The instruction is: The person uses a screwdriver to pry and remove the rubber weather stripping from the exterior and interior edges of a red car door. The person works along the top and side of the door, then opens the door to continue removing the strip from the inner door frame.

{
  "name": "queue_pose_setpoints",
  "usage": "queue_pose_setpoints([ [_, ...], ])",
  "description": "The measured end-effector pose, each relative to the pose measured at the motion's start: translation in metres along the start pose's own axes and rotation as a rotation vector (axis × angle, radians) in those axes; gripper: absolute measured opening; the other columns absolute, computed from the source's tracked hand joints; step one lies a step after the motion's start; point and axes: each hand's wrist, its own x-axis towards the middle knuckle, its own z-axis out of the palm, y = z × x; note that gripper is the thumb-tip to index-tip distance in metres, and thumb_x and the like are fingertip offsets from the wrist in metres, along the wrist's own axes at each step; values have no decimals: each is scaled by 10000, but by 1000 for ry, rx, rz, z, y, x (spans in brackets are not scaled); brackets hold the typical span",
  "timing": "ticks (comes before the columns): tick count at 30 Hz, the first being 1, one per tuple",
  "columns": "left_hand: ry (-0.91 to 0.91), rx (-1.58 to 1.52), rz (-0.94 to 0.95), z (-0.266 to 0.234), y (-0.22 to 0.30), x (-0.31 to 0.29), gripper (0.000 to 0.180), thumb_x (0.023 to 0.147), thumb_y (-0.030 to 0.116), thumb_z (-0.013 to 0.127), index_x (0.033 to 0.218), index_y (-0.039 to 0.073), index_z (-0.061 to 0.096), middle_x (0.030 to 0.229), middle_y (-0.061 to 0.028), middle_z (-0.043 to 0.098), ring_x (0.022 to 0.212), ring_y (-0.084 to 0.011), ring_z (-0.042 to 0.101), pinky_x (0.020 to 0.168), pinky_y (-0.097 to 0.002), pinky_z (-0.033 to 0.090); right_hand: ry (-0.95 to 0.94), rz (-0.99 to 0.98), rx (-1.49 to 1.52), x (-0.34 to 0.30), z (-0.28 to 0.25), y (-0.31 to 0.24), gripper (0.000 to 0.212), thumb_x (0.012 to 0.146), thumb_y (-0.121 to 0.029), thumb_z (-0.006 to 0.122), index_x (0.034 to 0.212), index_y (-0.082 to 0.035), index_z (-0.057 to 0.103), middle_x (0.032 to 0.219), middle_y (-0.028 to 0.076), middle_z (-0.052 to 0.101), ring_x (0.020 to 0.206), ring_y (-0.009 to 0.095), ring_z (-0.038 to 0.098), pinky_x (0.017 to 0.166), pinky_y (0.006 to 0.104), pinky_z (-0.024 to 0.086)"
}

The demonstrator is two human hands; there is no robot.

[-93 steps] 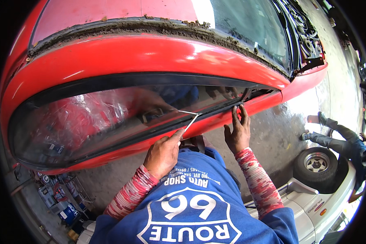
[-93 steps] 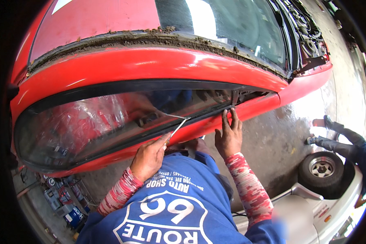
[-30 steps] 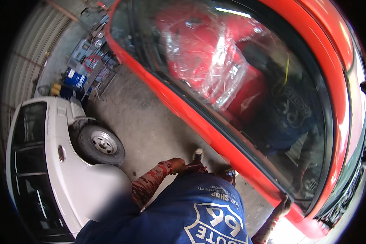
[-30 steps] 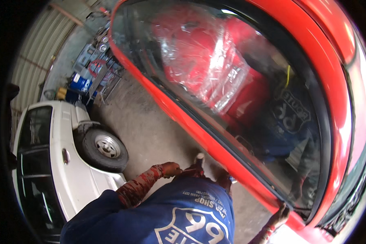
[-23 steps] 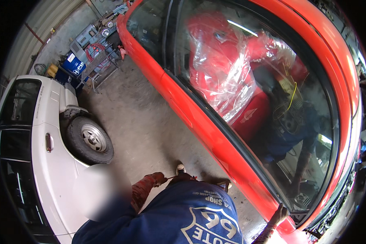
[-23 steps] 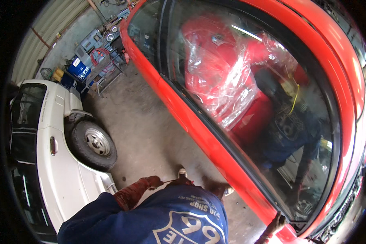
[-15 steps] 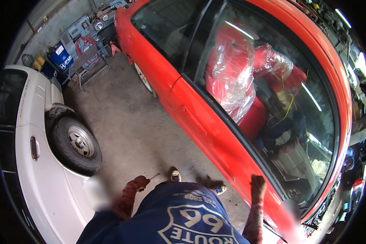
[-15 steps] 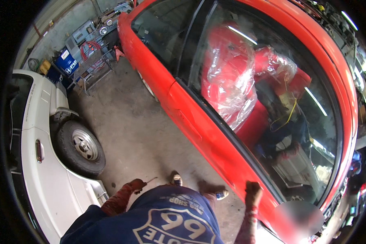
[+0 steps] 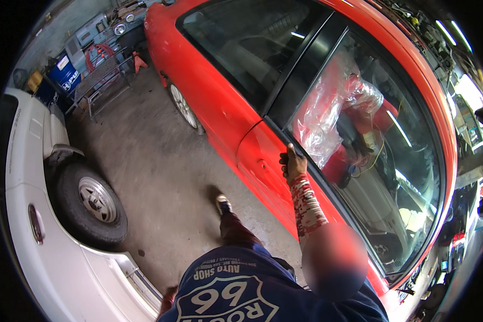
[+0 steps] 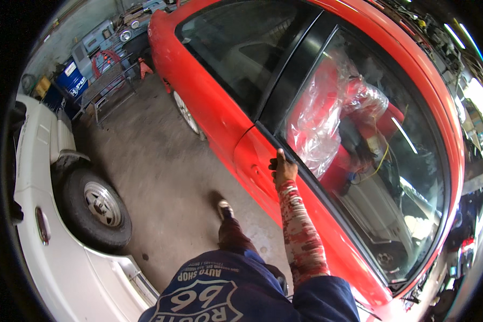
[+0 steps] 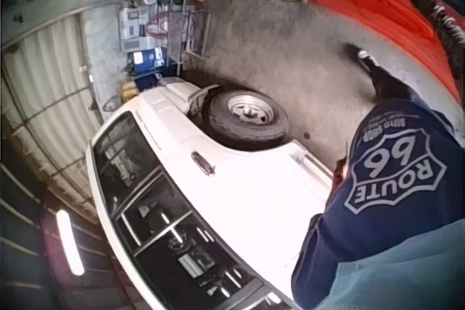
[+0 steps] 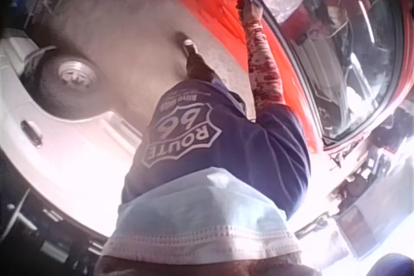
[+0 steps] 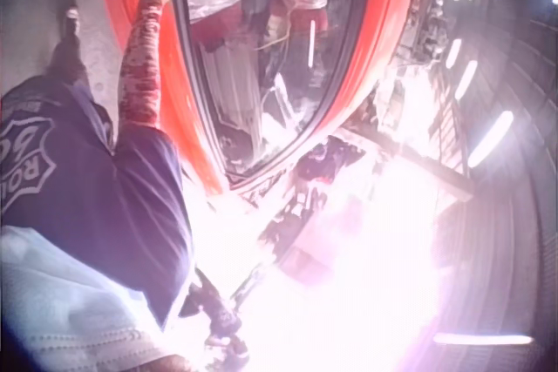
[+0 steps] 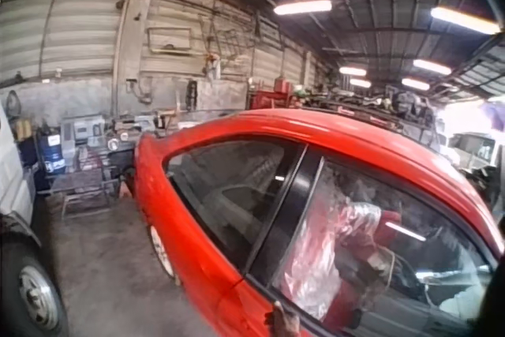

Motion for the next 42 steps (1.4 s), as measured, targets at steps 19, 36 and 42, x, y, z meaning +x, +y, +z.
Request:
queue_pose_setpoints([
  [19, 19, 90, 277, -66, 424, 51, 366, 1045, 528, 491, 873, 211, 560, 589, 28, 435, 428, -136, 391, 412, -305, 294, 467, 13, 63, 29, 84, -5, 402, 967, -421, 731, 850, -40, 676, 614, 45, 602, 424, 116, 494, 366, 270, 341],
  [36, -110, 1980, 1647, -26, 731, 208, 378, 1007, 416, 522, 970, 71, 674, 711, -185, 702, 591, -297, 690, 541, -429, 528, 808, -106, -147, 11, 174, -1, 369, 960, -369, 740, 831, -23, 715, 647, 47, 669, 509, 100, 547, 490, 287, 448],
  [42, -290, 1183, 611, -10, 868, 134, 342, 1037, 418, 511, 956, 101, 611, 534, -26, 460, 359, -168, 402, 352, -355, 319, 906, 264, 190, -9, 195, 53, 431, 971, -462, 703, 1040, -38, 675, 786, 63, 675, 499, 131, 527, 449, 267, 395],
])
